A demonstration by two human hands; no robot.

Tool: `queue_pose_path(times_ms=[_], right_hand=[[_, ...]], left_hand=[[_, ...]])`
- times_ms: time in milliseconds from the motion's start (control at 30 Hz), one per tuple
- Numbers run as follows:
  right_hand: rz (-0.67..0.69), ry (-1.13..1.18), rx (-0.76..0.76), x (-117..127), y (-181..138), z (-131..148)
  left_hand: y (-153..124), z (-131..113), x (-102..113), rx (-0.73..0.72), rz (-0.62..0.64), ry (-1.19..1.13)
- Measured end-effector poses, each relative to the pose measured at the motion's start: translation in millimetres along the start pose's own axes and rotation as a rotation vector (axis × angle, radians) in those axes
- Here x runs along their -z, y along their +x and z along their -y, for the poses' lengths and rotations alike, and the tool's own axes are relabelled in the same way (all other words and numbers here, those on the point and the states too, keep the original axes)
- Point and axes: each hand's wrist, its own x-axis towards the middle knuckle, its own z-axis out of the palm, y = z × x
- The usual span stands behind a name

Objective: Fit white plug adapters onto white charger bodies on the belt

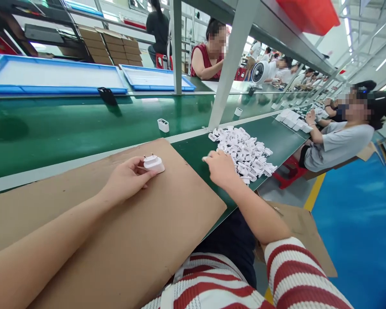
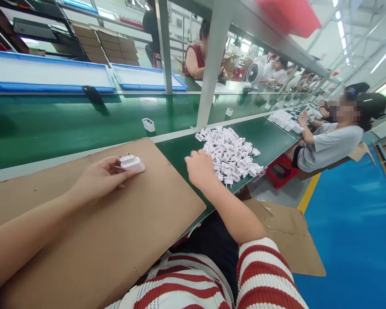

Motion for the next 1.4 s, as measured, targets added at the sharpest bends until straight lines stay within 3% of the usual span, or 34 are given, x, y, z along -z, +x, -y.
queue_pose_path(times_ms=[100, 200, 300, 467, 533, 600, 667, 733, 867, 1000, 1133, 1267, 1333, 1400], right_hand=[[0.137, -0.078, -0.056, 3, -8, -23], [0.053, 0.075, -0.031, 3, 0, -24], [-0.043, 0.333, 0.006, 1, 22, -4], [-0.021, 0.667, 0.166, -16, 64, 42], [-0.027, 0.766, 0.197, -27, 74, 53], [-0.048, 0.853, 0.212, -38, 81, 59], [-0.068, 0.971, 0.213, -46, 85, 61], [-0.053, 1.174, 0.155, -52, 90, 60], [0.052, 1.557, -0.081, -56, 96, 56], [0.088, 1.643, -0.149, -54, 94, 51], [-0.026, 1.618, -0.16, -47, 90, 44], [-0.269, 1.517, -0.161, -38, 86, 37], [-0.32, 1.428, -0.074, -34, 81, 37], [-0.323, 1.275, 0.106, -32, 74, 40]], left_hand=[[22, -9, 21, 0.029, -0.072, -0.018], [55, -10, 47, -0.007, -0.246, 0.115], [88, 0, 70, -0.008, -0.376, 0.189], [107, 19, 88, 0.137, -0.381, 0.271], [100, 17, 85, 0.076, -0.522, 0.336], [92, 11, 76, -0.139, -0.645, 0.404], [91, 2, 66, -0.393, -0.572, 0.472], [102, -5, 55, -0.508, -0.393, 0.515], [140, -11, 38, -0.448, -0.135, 0.432], [155, -15, 31, -0.388, -0.134, 0.368], [129, -22, 24, -0.429, -0.165, 0.358], [73, -18, 5, -0.502, -0.056, 0.299], [44, -11, -7, -0.478, 0.005, 0.25], [22, -3, -16, -0.419, 0.026, 0.174]])
